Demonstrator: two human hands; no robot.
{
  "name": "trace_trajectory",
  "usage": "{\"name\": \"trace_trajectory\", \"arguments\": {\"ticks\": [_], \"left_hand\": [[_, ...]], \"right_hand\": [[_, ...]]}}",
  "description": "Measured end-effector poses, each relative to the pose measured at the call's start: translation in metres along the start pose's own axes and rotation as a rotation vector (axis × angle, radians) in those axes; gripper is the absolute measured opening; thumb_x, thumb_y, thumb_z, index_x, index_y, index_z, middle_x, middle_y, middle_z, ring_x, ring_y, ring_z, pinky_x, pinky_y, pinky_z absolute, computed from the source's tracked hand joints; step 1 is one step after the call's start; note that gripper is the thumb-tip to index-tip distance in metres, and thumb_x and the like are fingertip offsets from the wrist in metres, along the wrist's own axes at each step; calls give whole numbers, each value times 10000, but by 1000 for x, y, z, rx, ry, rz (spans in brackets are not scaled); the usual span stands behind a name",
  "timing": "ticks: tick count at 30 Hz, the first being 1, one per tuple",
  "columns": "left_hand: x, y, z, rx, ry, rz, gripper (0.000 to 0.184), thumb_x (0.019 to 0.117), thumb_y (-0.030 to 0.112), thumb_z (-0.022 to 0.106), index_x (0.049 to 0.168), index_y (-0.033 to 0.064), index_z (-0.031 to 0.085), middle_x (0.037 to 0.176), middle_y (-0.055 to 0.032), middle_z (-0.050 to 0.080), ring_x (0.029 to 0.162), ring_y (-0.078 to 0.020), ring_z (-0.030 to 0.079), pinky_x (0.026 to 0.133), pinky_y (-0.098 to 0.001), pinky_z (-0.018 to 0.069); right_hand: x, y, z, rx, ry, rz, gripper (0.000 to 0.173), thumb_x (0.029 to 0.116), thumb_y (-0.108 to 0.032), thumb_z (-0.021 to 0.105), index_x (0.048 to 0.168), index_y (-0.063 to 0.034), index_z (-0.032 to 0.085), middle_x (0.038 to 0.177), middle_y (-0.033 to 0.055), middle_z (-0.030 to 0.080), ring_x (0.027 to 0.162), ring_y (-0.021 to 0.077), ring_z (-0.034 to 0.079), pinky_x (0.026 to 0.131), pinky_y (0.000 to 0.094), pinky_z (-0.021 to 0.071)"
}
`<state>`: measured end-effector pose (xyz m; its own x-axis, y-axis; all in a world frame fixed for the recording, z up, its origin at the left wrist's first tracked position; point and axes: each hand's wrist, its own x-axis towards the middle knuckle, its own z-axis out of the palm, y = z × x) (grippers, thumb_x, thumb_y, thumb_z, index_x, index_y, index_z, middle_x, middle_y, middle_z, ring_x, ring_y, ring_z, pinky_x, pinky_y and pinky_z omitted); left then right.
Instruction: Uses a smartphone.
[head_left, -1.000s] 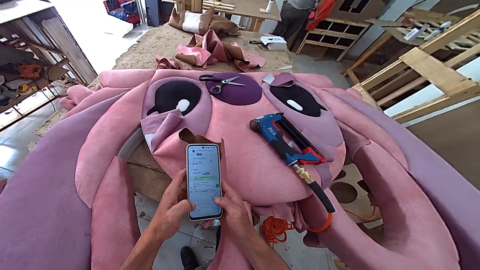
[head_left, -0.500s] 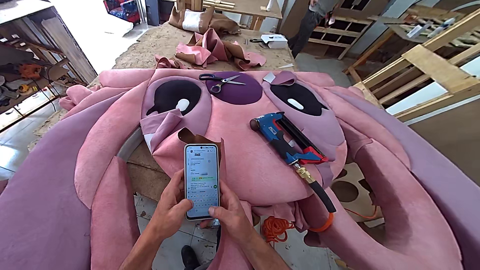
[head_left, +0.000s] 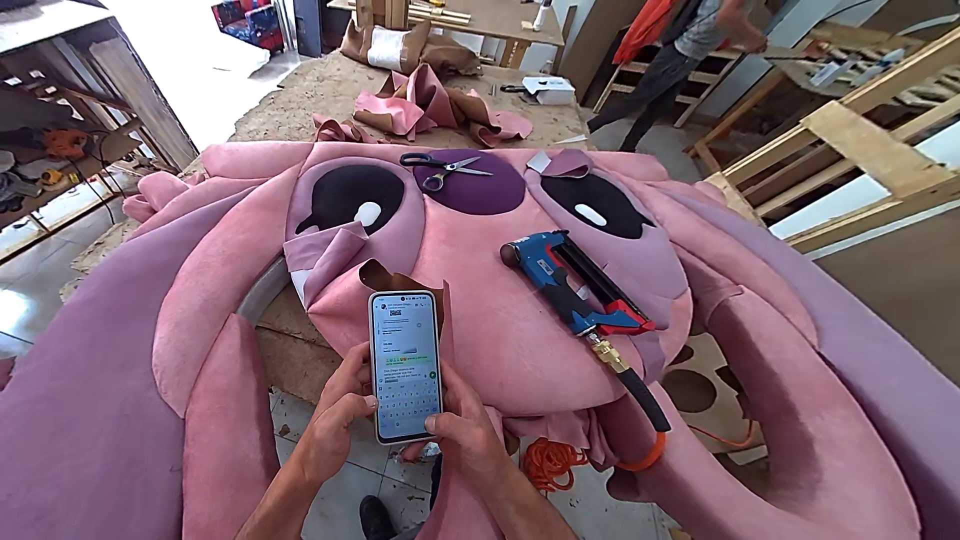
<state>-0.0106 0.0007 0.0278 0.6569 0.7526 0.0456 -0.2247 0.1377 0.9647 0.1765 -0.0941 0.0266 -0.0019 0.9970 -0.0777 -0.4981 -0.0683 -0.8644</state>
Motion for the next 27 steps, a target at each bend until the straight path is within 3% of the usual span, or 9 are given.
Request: {"name": "trace_trajectory", "arguments": {"ticks": [4, 8, 11, 14, 18, 24, 27], "left_hand": [[1, 1, 0, 3, -6, 5, 618, 826, 147, 459, 1442, 110, 481, 1165, -90, 718, 994, -159, 712, 826, -324, 594], [3, 2, 1, -11, -87, 36, 672, 804, 93, 470, 1476, 98, 452, 1220, -119, 690, 1035, -197, 701, 870, -364, 593], [0, 8, 5, 11, -114, -19, 781, 767, 79, 560, 1525, 122, 376, 1254, -123, 684, 1054, -232, 709, 881, -393, 606], [-2, 8, 5, 78, -158, -37, 907, 799, 136, 662, 1604, 188, 247, 1347, -90, 642, 1136, -240, 688, 935, -398, 602], [-1, 4, 4, 102, -176, -32, 919, 845, 57, 637, 1630, 221, 189, 1396, -96, 612, 1182, -261, 669, 969, -417, 595], [-2, 6, 0, 26, -186, -3, 935, 811, 239, 681, 1621, 169, 220, 1437, -126, 576, 1252, -276, 623, 1016, -443, 559], [-1, 4, -2, 29, -161, -24, 911, 808, 290, 692, 1599, 149, 262, 1405, -139, 602, 1209, -280, 648, 985, -437, 574]], "right_hand": [[-1, 1, 1, 25, 27, -15, 641, 839, -24, 537, 1470, -69, 435, 1199, 198, 682, 959, 317, 740, 667, 473, 648], [-3, 2, -1, 63, 25, -41, 641, 845, -15, 519, 1477, -88, 443, 1199, 203, 684, 951, 319, 741, 654, 480, 644], [-4, 3, -2, 87, 40, -60, 632, 841, -8, 506, 1466, -93, 461, 1189, 207, 686, 943, 315, 741, 646, 474, 640], [-3, 2, -1, 99, 49, -73, 630, 835, 7, 499, 1456, -91, 472, 1179, 208, 688, 927, 311, 742, 646, 464, 639], [-4, 1, 0, 103, 48, -75, 656, 825, 13, 483, 1472, -95, 454, 1185, 197, 688, 934, 302, 741, 658, 460, 640], [-3, -1, 1, 73, 39, -55, 699, 789, 42, 449, 1481, -51, 406, 1227, 187, 672, 992, 310, 730, 666, 480, 643], [-1, -2, 2, 54, 34, -57, 674, 795, 53, 439, 1464, -24, 410, 1233, 198, 669, 1000, 325, 728, 655, 486, 644]]}}
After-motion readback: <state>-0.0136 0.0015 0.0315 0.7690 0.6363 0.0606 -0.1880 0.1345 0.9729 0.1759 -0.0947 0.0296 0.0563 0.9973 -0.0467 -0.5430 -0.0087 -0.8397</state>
